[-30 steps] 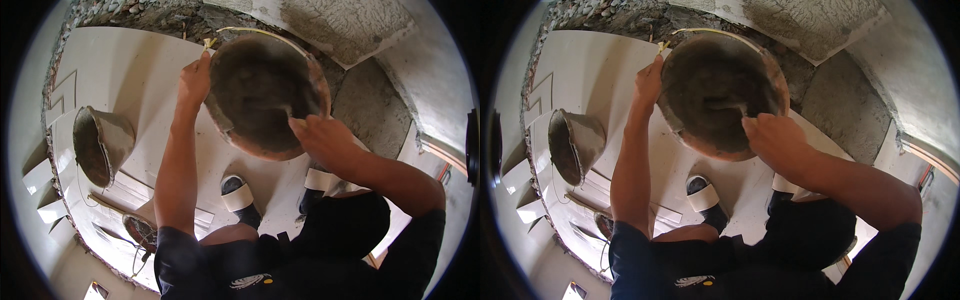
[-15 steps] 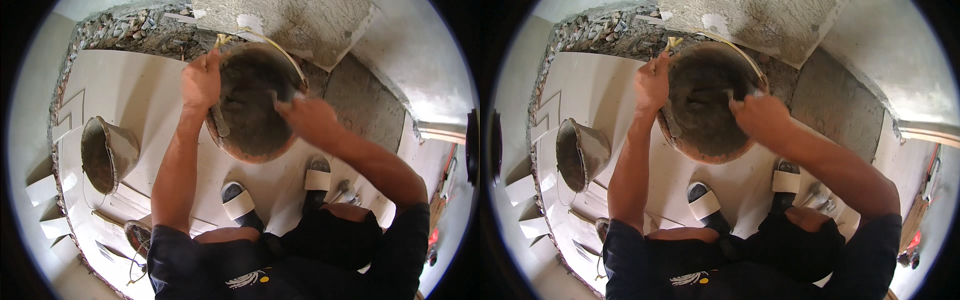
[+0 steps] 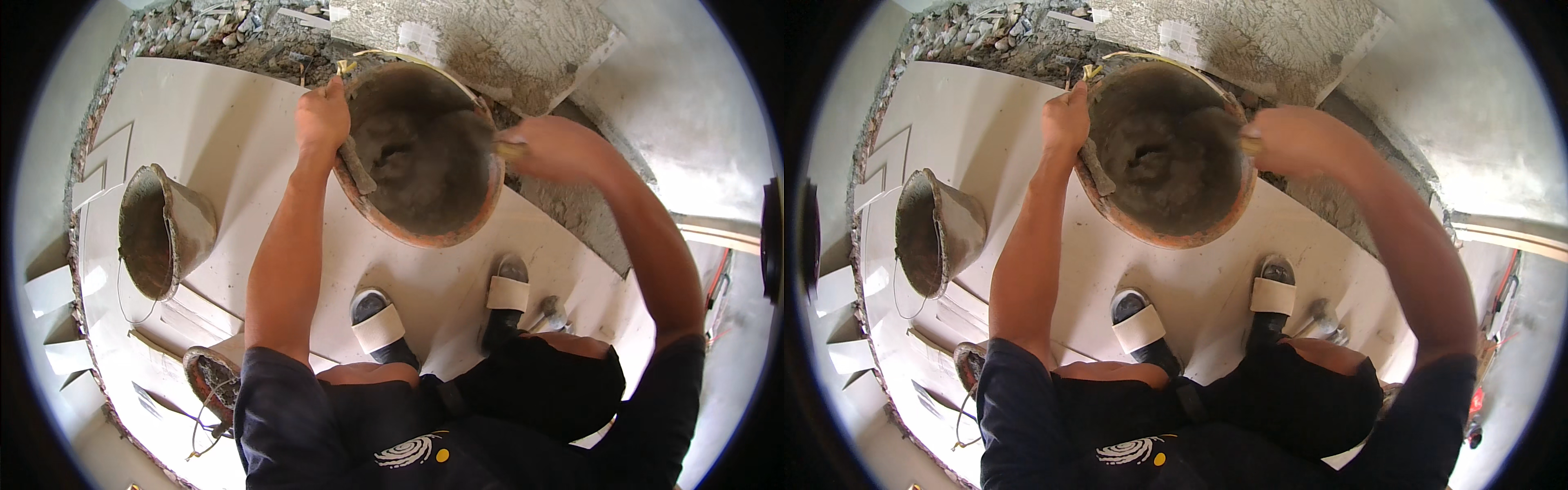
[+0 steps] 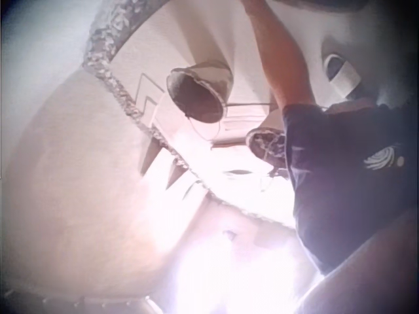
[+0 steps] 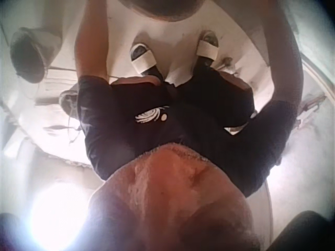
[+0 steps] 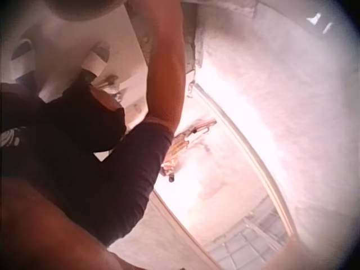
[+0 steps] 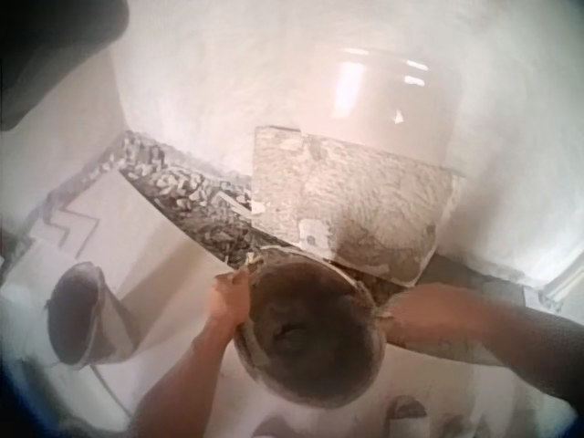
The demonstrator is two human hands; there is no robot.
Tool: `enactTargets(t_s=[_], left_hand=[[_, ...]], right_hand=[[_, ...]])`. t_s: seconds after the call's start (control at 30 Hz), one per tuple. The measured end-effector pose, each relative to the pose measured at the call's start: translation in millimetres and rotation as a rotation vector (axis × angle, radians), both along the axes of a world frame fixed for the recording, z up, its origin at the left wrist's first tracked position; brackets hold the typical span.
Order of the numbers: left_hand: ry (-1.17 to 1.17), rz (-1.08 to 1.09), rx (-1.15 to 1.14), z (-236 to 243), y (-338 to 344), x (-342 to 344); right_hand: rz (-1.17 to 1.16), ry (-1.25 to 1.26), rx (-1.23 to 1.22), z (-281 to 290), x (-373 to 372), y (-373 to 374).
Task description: The person kneels on the floor and uses a rubber mallet to tap a white tile into place. They then remove the tile, mix cement in a bucket with a trowel, and spread the cement onto the floor to prepare for reinstallation.
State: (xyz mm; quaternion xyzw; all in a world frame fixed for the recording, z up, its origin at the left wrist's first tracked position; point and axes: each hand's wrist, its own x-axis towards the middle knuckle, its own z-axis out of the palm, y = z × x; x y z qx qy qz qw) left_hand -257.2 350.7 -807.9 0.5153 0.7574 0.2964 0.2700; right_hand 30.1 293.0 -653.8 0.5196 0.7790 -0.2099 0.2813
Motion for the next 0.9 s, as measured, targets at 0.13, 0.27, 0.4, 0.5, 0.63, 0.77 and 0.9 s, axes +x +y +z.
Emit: enactTargets(t_s=[0.13, 0.27, 0.4, 0.5, 0.63, 0.77, 0.9], left_hand=[[0.081, 0.087, 0.091, -27, 0, -26], [-0.008, 0.132, -0.024, -42, -14, -44], [-0.067, 0.16, -0.046, -48, -14, -43], [-0.051, 0.138, -0.061, -50, -13, -42], [0.004, 0.097, 0.047, -46, -20, -44], [-0.119, 0.156, -0.096, -37, -27, -40], [-0.1, 0.163, -0.089, -30, -29, -38]], right_hand=[[0.21, -0.101, 0.068, -50, -59, 8], [0.558, -0.056, 0.199, -65, -63, -50], [0.546, -0.088, 0.256, -62, -58, -81], [0.519, -0.175, 0.249, -43, -60, -71], [0.512, -0.286, 0.18, 7, -66, -22], [0.525, -0.317, 0.157, 13, -96, 35], [0.505, -0.287, 0.118, -48, -119, 37]])
